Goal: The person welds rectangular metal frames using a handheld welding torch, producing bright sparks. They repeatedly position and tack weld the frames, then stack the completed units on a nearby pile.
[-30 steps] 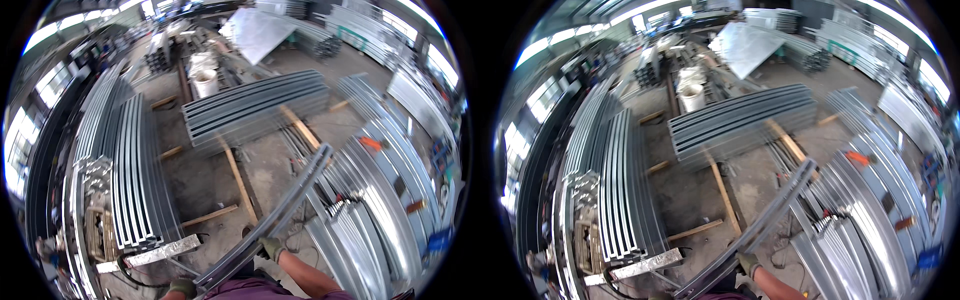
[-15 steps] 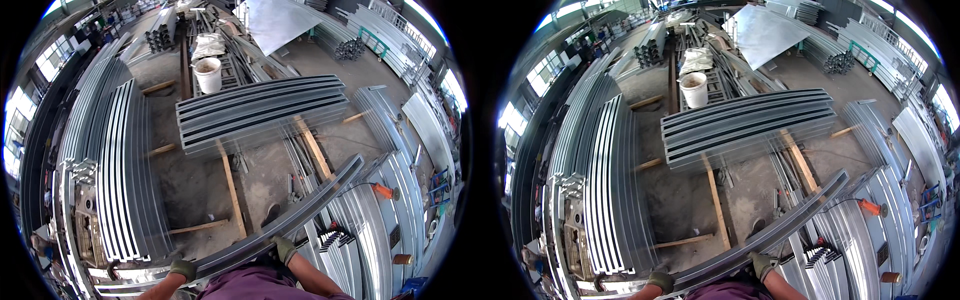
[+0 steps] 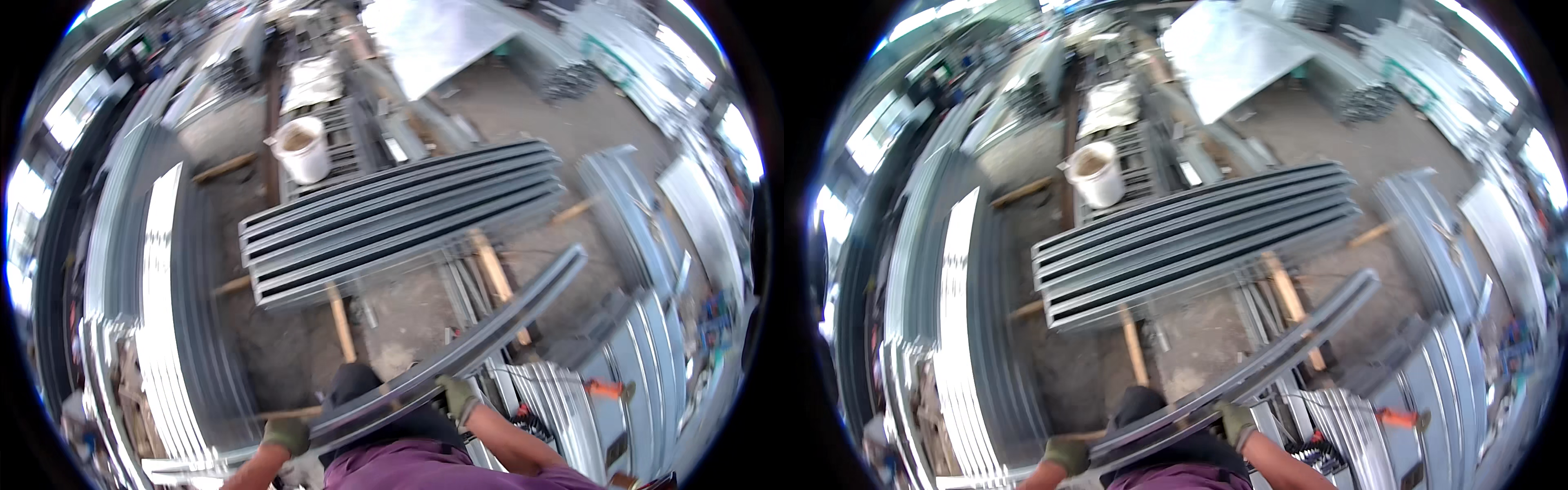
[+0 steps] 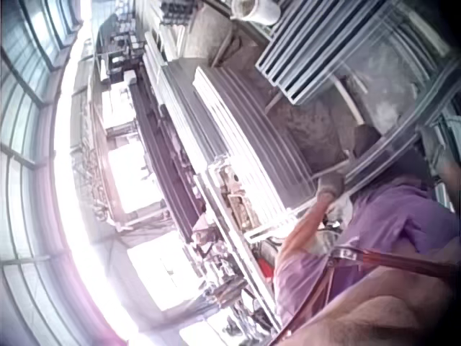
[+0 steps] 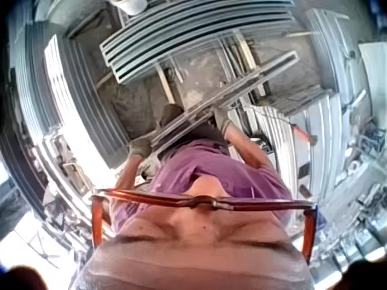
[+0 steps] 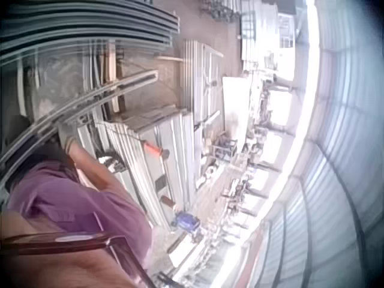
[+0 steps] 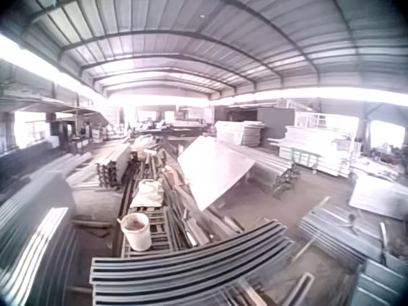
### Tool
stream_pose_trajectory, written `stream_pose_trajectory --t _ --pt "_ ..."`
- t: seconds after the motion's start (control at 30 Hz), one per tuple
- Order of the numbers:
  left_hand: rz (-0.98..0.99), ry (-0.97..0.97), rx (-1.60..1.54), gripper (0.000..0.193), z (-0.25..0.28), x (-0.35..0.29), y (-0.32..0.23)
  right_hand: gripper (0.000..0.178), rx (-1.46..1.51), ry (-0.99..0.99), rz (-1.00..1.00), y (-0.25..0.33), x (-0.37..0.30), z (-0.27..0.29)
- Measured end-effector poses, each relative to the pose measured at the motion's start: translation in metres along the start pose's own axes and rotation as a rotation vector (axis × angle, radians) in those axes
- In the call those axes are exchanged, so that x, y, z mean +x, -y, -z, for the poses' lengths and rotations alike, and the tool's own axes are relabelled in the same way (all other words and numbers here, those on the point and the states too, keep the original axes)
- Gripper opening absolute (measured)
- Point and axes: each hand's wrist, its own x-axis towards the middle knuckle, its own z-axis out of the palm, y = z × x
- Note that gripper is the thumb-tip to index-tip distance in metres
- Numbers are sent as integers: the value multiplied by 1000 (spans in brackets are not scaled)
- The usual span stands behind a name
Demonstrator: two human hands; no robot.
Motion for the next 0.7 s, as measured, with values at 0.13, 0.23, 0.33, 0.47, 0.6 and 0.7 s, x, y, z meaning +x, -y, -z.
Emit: stream_pose_trajectory --t 0.13,0.23,0.33,0.47,0.6,0.7 --pt "25 211 89 29 112 50 -27 35 41 28 35 70 13 12" --pt "-33 149 48 27 145 110 -32 37 80 -50 97 105 48 28" --pt "-71 151 33 27 160 156 -34 27 57 -103 111 130 79 37" --pt "-162 139 16 24 198 239 -50 30 90 -165 -24 163 125 89" --pt "-87 7 -161 22 219 301 -67 33 155 -188 -70 206 134 105" --pt "-91 -35 -230 21 247 345 -86 36 176 -147 -51 240 146 124"
